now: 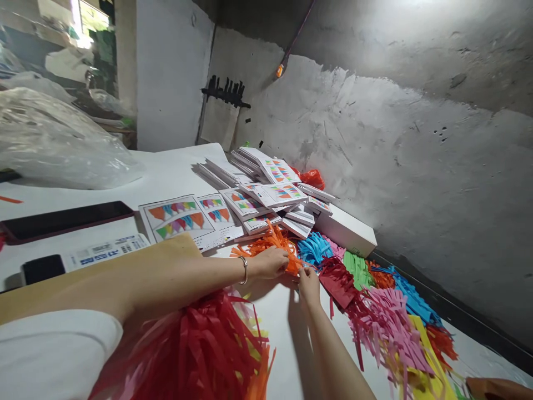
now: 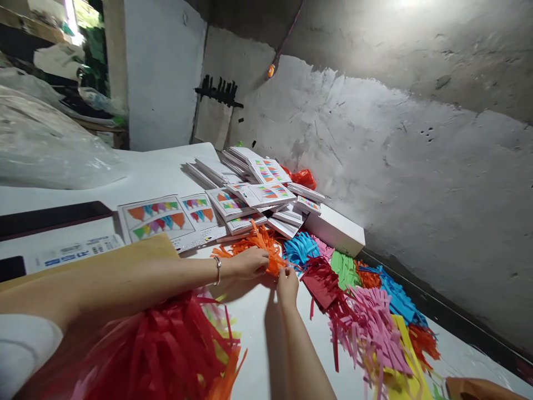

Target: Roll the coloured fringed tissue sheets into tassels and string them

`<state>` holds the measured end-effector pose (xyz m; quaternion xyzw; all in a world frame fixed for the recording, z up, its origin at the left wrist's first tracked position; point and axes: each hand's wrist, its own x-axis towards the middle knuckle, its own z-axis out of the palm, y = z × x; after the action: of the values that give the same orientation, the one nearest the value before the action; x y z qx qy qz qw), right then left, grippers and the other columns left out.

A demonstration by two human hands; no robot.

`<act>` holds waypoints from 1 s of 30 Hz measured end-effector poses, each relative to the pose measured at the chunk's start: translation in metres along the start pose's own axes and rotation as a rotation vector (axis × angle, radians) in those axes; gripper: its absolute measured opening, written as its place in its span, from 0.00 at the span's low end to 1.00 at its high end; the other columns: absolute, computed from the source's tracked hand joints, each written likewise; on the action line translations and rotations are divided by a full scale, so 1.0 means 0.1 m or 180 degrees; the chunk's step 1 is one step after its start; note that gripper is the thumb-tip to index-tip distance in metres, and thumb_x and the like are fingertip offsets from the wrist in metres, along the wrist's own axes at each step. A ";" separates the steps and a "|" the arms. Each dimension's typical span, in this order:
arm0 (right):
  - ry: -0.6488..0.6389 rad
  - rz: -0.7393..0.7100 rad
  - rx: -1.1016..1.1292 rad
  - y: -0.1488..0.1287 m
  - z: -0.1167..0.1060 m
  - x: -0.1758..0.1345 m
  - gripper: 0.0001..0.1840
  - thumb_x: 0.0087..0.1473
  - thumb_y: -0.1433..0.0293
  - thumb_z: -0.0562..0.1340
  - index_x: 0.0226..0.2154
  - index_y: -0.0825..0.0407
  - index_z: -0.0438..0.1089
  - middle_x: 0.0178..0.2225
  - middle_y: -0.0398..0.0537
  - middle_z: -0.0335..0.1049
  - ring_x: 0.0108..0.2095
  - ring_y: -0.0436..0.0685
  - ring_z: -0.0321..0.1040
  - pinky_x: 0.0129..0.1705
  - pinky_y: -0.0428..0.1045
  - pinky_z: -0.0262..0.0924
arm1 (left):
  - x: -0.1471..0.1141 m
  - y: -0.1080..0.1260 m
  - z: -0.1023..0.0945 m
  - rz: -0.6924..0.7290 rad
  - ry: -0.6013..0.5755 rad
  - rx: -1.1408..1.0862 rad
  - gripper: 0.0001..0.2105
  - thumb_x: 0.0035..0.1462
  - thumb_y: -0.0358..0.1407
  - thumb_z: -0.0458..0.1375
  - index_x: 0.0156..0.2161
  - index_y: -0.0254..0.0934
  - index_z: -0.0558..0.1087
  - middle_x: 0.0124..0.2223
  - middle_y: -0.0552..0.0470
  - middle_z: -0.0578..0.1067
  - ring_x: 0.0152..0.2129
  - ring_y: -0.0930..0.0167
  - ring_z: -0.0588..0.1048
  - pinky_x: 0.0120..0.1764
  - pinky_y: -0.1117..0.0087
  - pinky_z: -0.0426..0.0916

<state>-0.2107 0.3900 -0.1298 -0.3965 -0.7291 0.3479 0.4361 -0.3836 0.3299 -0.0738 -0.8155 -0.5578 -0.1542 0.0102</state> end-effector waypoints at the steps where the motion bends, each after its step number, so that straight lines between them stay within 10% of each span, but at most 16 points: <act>1: 0.0027 0.0066 0.0127 0.00 0.00 -0.01 0.19 0.64 0.60 0.63 0.53 0.52 0.68 0.51 0.50 0.70 0.45 0.57 0.72 0.46 0.57 0.71 | 0.00 0.01 -0.01 -0.0052 -0.0030 -0.0059 0.11 0.66 0.40 0.60 0.47 0.34 0.74 0.46 0.47 0.77 0.41 0.66 0.77 0.45 0.59 0.75; 15: 0.0951 0.1210 0.2047 0.01 -0.15 0.08 0.19 0.65 0.59 0.62 0.53 0.53 0.68 0.49 0.50 0.71 0.43 0.55 0.73 0.43 0.55 0.72 | 0.04 -0.06 -0.53 -0.0672 -0.0010 -0.1263 0.11 0.66 0.40 0.60 0.44 0.32 0.75 0.42 0.50 0.77 0.36 0.68 0.78 0.40 0.63 0.76; 24: 0.1829 0.1436 0.2131 0.12 -1.09 0.10 0.20 0.64 0.60 0.63 0.54 0.52 0.67 0.52 0.51 0.69 0.47 0.58 0.72 0.47 0.58 0.71 | 0.10 -0.67 -1.36 -0.1792 0.0896 -0.1816 0.14 0.68 0.40 0.58 0.52 0.34 0.72 0.47 0.46 0.76 0.38 0.67 0.78 0.40 0.62 0.77; 30: 0.2256 0.0974 0.1726 -0.03 -1.92 -0.15 0.20 0.64 0.59 0.63 0.54 0.52 0.67 0.51 0.51 0.70 0.46 0.57 0.72 0.46 0.57 0.71 | 0.15 -0.54 -1.22 -0.1616 0.0713 -0.1602 0.14 0.68 0.41 0.58 0.51 0.33 0.72 0.46 0.47 0.76 0.38 0.67 0.78 0.40 0.62 0.77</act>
<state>-0.0319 0.4065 -0.0599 -0.4656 -0.3513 0.4292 0.6896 -0.4572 0.3405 0.0382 -0.6062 -0.6823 -0.3724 -0.1683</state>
